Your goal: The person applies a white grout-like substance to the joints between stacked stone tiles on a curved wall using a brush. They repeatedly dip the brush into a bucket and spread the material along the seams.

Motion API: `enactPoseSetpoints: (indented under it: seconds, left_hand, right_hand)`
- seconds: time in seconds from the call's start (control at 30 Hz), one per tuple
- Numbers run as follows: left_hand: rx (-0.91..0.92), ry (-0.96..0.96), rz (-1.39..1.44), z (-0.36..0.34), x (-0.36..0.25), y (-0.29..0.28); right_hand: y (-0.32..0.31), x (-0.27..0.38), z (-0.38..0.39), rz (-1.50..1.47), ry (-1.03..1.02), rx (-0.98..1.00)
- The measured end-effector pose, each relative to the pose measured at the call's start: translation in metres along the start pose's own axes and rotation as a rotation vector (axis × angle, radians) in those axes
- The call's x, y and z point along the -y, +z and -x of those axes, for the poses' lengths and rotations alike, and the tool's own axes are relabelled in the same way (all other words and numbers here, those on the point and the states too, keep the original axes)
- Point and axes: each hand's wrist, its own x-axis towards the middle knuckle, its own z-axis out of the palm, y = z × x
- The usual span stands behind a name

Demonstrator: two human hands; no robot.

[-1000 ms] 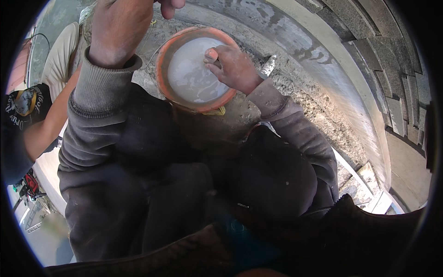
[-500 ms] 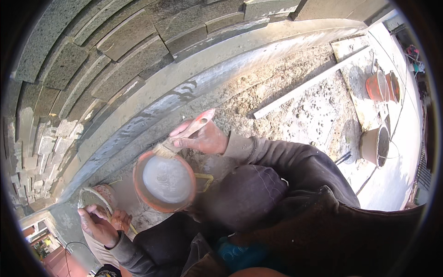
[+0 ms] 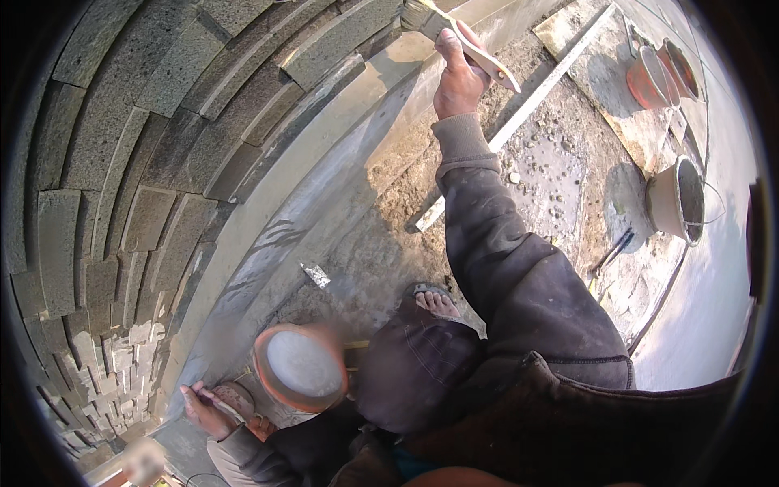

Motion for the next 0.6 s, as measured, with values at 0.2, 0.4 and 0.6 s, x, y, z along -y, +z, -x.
enactPoseSetpoints:
  seconds: [0.2,0.4,0.6]
  left_hand:
    - [0.036,-0.023,-0.088,0.001,-0.008,0.025]
    - [0.093,0.042,-0.096,0.003,-0.01,0.033]
    - [0.057,0.016,-0.109,0.001,-0.002,0.023]
  right_hand:
    - [0.01,0.005,0.034,0.452,-0.28,0.186]
    - [0.003,0.001,0.02,0.562,-0.381,0.221]
    - [0.007,0.023,0.078,0.228,0.114,0.168]
